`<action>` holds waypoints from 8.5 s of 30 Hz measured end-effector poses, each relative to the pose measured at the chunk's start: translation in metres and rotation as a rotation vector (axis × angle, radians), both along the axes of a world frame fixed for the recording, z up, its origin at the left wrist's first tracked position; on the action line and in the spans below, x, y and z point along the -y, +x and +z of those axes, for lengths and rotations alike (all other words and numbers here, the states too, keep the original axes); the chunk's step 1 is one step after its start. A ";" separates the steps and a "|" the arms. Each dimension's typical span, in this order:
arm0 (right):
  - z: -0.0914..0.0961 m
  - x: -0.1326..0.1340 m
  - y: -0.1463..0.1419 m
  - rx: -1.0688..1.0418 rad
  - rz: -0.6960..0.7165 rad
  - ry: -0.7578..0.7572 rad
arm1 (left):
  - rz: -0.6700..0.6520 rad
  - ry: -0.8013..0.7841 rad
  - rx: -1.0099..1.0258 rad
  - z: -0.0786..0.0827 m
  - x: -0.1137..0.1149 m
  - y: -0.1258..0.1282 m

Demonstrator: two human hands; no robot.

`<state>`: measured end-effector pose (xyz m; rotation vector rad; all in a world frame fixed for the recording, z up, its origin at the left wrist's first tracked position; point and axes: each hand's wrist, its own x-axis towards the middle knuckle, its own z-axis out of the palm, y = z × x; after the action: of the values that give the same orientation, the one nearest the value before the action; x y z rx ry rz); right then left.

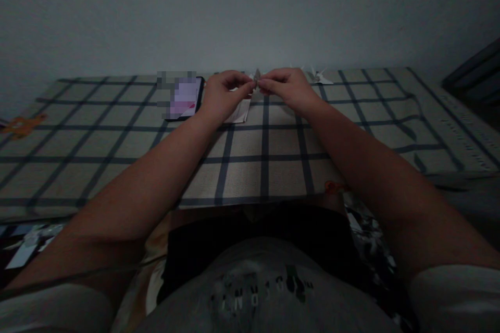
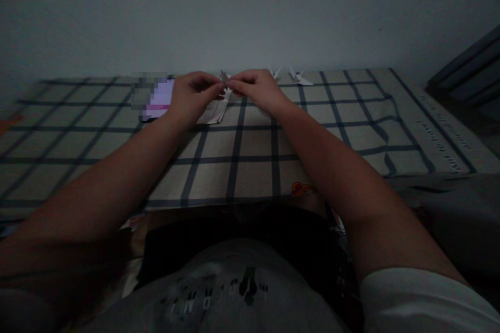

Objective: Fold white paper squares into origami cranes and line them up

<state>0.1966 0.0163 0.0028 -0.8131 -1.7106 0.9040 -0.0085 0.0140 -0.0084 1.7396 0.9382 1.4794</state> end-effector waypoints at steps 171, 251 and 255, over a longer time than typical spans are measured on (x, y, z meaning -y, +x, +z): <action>0.003 -0.004 0.006 0.360 -0.147 0.560 | -0.183 -0.273 0.195 0.004 0.011 0.002; -0.006 -0.009 0.006 0.429 -0.199 0.462 | 0.009 -0.011 0.044 -0.009 -0.012 -0.004; -0.006 -0.009 0.007 0.450 -0.199 0.449 | 0.029 0.160 -0.045 -0.010 -0.017 -0.007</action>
<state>0.2033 0.0252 -0.0030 -0.8987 -2.0693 0.1859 -0.0160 0.0306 -0.0186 1.8879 0.8915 1.5771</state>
